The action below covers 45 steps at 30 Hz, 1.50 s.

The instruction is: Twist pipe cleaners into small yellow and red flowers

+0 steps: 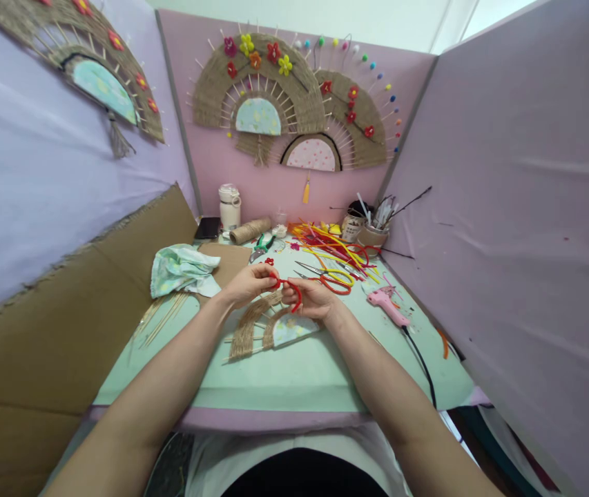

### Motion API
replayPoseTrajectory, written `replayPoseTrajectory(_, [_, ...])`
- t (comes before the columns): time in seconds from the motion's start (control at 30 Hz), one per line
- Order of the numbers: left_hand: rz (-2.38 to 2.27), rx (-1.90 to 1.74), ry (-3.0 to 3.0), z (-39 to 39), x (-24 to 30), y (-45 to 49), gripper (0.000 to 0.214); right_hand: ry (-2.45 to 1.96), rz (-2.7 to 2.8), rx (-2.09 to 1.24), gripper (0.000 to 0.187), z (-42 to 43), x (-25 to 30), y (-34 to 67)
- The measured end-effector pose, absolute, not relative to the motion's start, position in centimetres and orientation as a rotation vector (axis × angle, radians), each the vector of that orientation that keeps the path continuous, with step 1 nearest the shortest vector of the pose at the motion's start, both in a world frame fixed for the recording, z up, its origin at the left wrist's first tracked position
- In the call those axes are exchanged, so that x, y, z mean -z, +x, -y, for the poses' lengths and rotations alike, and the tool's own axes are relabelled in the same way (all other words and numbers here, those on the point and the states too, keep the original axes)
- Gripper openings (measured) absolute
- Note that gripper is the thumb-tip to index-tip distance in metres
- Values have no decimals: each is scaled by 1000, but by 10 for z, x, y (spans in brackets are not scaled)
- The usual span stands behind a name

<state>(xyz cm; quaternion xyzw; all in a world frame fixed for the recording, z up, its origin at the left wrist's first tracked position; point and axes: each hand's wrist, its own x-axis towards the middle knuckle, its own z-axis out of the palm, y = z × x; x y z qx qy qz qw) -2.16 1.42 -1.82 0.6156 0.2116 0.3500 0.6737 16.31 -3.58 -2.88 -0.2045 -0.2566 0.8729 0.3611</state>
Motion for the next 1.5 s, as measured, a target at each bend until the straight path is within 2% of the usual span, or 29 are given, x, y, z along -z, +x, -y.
replayPoseTrajectory(0.37, [-475, -883, 1308, -11, 14, -19, 20, -441, 722, -2025, 9, 39, 31, 145])
replayPoseTrajectory(0.83, [-603, -881, 1143, -1, 15, -8, 33, -818, 952, -1474, 34, 35, 37, 139])
replayPoseTrajectory(1.2, [-572, -858, 1080, 1, 20, -3, 31, -1083, 1355, -622, 15, 47, 27, 137])
replayPoseTrajectory(1.5, [-663, -815, 1228, 0, 20, -4, 28, -1070, 1511, -535, 12, 46, 28, 141])
